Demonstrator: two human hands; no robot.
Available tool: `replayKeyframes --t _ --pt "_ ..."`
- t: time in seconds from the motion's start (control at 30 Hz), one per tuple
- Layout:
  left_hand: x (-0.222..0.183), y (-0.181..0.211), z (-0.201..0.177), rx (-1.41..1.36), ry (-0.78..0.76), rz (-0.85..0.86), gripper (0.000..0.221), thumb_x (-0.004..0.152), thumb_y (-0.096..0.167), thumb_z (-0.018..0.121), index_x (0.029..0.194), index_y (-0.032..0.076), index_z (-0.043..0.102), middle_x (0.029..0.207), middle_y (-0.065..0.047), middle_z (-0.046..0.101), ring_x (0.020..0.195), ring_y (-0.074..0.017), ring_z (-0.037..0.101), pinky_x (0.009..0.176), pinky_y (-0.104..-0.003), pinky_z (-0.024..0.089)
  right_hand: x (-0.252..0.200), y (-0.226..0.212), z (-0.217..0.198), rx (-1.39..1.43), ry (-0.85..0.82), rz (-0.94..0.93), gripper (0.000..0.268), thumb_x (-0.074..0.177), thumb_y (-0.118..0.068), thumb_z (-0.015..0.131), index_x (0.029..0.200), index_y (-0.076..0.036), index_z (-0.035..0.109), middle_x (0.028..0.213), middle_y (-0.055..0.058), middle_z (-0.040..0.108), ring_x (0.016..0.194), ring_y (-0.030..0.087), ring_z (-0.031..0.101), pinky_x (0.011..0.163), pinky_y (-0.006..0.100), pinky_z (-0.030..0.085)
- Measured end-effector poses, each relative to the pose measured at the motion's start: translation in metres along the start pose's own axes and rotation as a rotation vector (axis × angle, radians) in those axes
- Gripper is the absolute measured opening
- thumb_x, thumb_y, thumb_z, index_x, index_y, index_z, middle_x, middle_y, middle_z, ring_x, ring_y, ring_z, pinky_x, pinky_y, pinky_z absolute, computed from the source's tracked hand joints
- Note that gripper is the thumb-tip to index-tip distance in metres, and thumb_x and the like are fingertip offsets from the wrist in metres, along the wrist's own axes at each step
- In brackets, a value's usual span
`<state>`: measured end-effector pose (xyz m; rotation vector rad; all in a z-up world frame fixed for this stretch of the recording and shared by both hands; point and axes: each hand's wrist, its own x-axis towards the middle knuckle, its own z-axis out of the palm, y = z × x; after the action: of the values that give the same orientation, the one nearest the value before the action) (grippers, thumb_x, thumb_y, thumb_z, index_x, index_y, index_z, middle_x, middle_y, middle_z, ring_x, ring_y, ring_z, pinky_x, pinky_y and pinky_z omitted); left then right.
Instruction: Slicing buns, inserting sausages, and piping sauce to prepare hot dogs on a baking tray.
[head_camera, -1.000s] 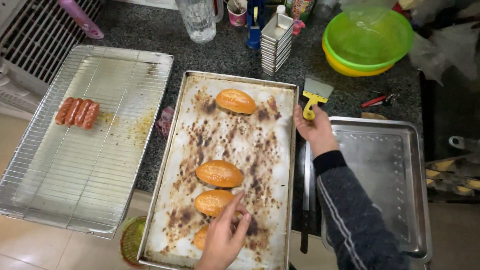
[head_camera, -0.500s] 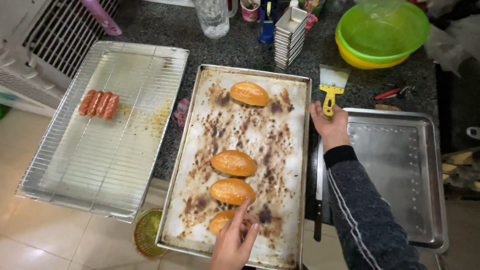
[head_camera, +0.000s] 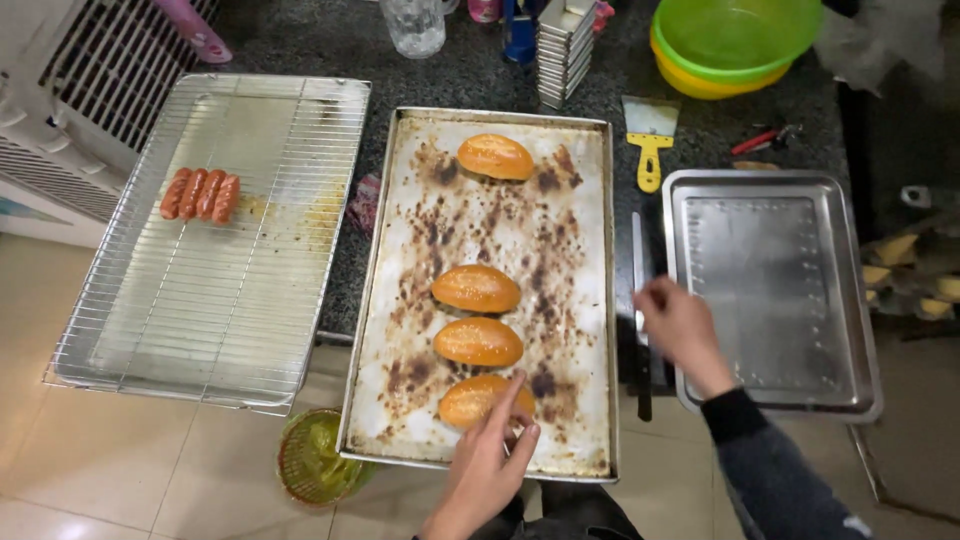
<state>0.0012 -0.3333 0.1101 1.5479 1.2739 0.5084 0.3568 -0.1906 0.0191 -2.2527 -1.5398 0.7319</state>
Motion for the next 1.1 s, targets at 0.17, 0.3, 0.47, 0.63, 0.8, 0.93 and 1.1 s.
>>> replayKeyframes --t 0.17,0.3,0.47,0.63,0.8,0.93,1.1 --pt "-0.014 -0.002 -0.001 -0.004 -0.068 0.022 0.071 0.114 0.039 0.057 0.180 0.027 0.034 0.121 0.006 0.074 0.076 -0.0159 0.070 0.075 -0.036 0.053 -0.077 0.032 0.046 -0.335 -0.013 -0.048 0.033 0.108 -0.035 0.073 0.123 -0.008 0.062 0.110 0.021 0.077 0.093 0.048 0.078 0.077 0.061 0.061" --pt "-0.024 -0.021 0.003 0.015 -0.044 0.045 0.069 0.111 0.037 0.059 0.176 0.026 0.039 0.119 0.009 0.075 0.071 -0.0161 0.069 0.077 -0.037 0.053 -0.086 0.051 0.076 -0.454 0.029 0.018 0.045 0.104 -0.031 0.072 0.140 -0.007 0.057 0.130 0.024 0.070 0.099 0.058 0.077 0.075 0.067 0.062" --pt "-0.045 -0.024 -0.009 0.020 -0.030 0.027 0.071 0.111 0.035 0.061 0.178 0.027 0.039 0.115 0.010 0.075 0.070 -0.0134 0.069 0.078 -0.035 0.053 -0.095 0.031 0.061 -0.361 0.086 0.039 0.038 0.099 -0.026 0.068 0.130 -0.008 0.055 0.115 0.026 0.075 0.099 0.060 0.076 0.080 0.070 0.058" --pt "-0.062 -0.040 -0.016 0.023 -0.005 -0.029 0.072 0.111 0.041 0.059 0.178 0.031 0.037 0.118 0.012 0.077 0.089 -0.0147 0.079 0.094 -0.040 0.054 -0.102 0.007 0.041 -0.126 0.116 0.190 0.041 0.104 -0.026 0.060 0.142 -0.010 0.058 0.133 0.027 0.075 0.114 0.059 0.073 0.093 0.070 0.054" --pt "-0.068 -0.040 -0.023 -0.025 -0.013 -0.050 0.071 0.111 0.040 0.059 0.178 0.030 0.039 0.115 0.012 0.076 0.074 -0.0108 0.075 0.075 -0.035 0.052 -0.111 -0.009 0.036 0.078 0.313 0.085 0.028 0.104 -0.010 0.047 0.131 -0.004 0.051 0.110 0.034 0.077 0.095 0.066 0.070 0.086 0.069 0.048" --pt "-0.059 -0.048 -0.021 -0.041 0.036 -0.003 0.068 0.111 0.037 0.061 0.175 0.027 0.045 0.114 0.011 0.075 0.071 -0.0102 0.070 0.075 -0.034 0.051 -0.127 -0.031 0.036 0.191 0.368 -0.002 0.017 0.109 -0.009 0.043 0.125 -0.004 0.043 0.103 0.026 0.067 0.087 0.057 0.063 0.085 0.063 0.042" --pt "-0.037 -0.022 -0.024 -0.086 0.102 0.124 0.051 0.113 0.035 0.062 0.159 0.014 0.067 0.122 0.000 0.079 0.089 -0.0146 0.072 0.082 -0.036 0.061 -0.150 -0.091 0.047 0.662 0.194 -0.175 0.022 0.108 0.002 0.048 0.128 -0.007 0.043 0.106 0.015 0.064 0.079 0.024 0.061 0.065 0.037 0.050"
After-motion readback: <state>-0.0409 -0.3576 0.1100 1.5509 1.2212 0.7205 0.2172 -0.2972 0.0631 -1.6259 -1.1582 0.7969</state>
